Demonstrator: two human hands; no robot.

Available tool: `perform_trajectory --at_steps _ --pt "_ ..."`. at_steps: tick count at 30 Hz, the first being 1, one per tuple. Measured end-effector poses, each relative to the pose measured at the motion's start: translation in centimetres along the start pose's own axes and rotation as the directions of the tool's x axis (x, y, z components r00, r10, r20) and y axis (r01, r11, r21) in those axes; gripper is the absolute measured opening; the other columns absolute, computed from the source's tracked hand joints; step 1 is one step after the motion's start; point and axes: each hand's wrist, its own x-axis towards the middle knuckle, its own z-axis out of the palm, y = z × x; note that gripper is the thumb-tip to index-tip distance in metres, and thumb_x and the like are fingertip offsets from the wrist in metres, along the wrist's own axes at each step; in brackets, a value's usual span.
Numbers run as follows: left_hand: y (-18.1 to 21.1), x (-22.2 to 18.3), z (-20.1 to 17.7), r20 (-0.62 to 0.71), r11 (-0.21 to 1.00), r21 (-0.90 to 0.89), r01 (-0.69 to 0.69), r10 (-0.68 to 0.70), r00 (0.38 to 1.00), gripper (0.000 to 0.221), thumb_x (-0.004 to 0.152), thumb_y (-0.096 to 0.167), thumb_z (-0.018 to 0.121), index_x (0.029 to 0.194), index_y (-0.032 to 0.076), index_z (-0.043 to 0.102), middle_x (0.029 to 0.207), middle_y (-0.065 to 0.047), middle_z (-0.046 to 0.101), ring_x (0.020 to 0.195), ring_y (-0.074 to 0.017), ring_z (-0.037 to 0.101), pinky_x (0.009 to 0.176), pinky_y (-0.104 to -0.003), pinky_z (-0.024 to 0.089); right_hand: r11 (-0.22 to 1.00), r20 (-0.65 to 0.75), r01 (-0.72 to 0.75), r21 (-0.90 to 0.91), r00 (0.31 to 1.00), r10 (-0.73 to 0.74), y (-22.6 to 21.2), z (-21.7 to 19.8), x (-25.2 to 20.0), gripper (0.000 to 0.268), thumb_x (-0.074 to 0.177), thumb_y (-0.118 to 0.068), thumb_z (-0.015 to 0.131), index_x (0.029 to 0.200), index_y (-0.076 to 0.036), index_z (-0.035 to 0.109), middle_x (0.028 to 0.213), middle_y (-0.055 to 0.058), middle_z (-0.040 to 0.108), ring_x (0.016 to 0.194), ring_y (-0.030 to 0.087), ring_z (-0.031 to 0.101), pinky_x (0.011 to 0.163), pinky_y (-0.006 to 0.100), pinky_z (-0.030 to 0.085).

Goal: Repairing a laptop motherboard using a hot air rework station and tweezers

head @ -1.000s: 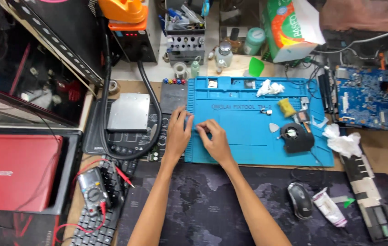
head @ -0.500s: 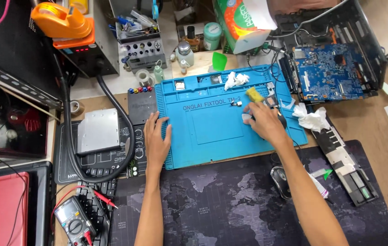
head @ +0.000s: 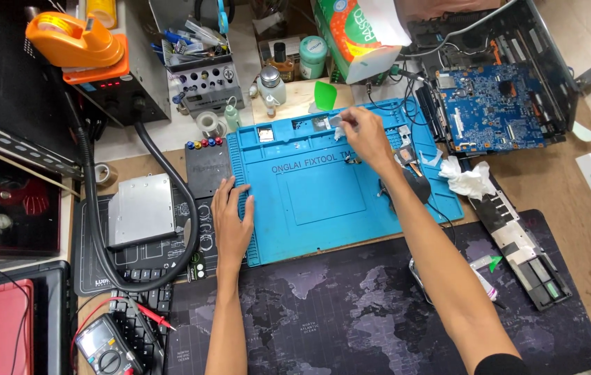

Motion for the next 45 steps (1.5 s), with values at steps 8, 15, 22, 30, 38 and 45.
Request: perform_trajectory --at_steps 8,15,22,30,38,45 --pt "0.1 0.2 -0.2 0.008 1.000 -0.018 0.021 -0.021 1.000 0.020 0.105 0.022 0.058 0.122 0.014 0.065 0.143 -0.013 0.053 0.144 -0.0342 0.042 0.121 -0.049 0.026 0.972 0.095 -0.050 -0.230 0.993 0.074 -3.7 -4.8 -1.3 0.015 0.104 -0.012 0.056 0.114 -0.003 0.064 0.092 0.024 0.073 0.090 0.044 0.072 0.080 0.055 0.056" --pt "0.4 0.3 -0.3 0.008 1.000 0.007 0.023 -0.023 1.000 0.019 0.105 0.021 0.058 0.121 0.013 0.065 0.142 -0.014 0.053 0.143 -0.0349 0.043 0.121 -0.051 0.026 0.945 -0.072 0.065 -0.320 0.993 -0.093 3.0 -6.0 -0.6 0.006 0.100 -0.012 0.072 0.102 -0.006 0.071 0.082 0.013 0.074 0.080 0.032 0.074 0.070 0.037 0.059" --pt "0.4 0.3 -0.2 0.001 1.000 -0.010 0.019 -0.019 1.000 0.019 0.106 0.020 0.057 0.122 0.014 0.065 0.143 -0.013 0.052 0.144 -0.0352 0.041 0.121 -0.051 0.025 0.968 -0.008 0.070 -0.241 0.997 -0.074 0.2 -5.6 -1.3 0.029 0.101 -0.012 0.069 0.130 -0.013 0.072 0.118 0.018 0.055 0.087 0.045 0.069 0.073 0.052 0.060" --pt "0.3 0.3 -0.3 0.012 1.000 -0.021 0.023 -0.023 1.000 0.020 0.106 0.021 0.057 0.122 0.013 0.065 0.142 -0.014 0.053 0.144 -0.0356 0.041 0.121 -0.051 0.025 0.976 0.381 0.015 -0.217 0.922 0.071 -5.7 -6.8 -6.1 0.022 0.089 -0.010 0.077 0.110 -0.002 0.074 0.104 0.022 0.069 0.092 0.043 0.074 0.080 0.052 0.059" --pt "0.2 0.2 -0.2 0.022 1.000 -0.012 0.027 -0.027 0.999 0.020 0.106 0.022 0.057 0.123 0.014 0.065 0.143 -0.013 0.052 0.144 -0.0353 0.041 0.120 -0.051 0.025 0.940 0.267 0.068 -0.335 0.963 0.026 0.4 -3.6 -2.9 0.013 0.092 -0.021 0.076 0.103 -0.015 0.073 0.098 0.006 0.068 0.087 0.028 0.073 0.085 0.048 0.054" --pt "0.0 0.1 -0.1 0.016 1.000 -0.004 0.019 -0.019 1.000 0.020 0.106 0.022 0.057 0.123 0.015 0.065 0.144 -0.012 0.051 0.145 -0.0337 0.040 0.121 -0.050 0.025 0.940 0.096 0.121 -0.318 0.991 -0.095 0.4 -4.0 -1.3 0.020 0.095 -0.016 0.077 0.114 -0.016 0.074 0.102 0.006 0.069 0.088 0.022 0.073 0.083 0.043 0.049"
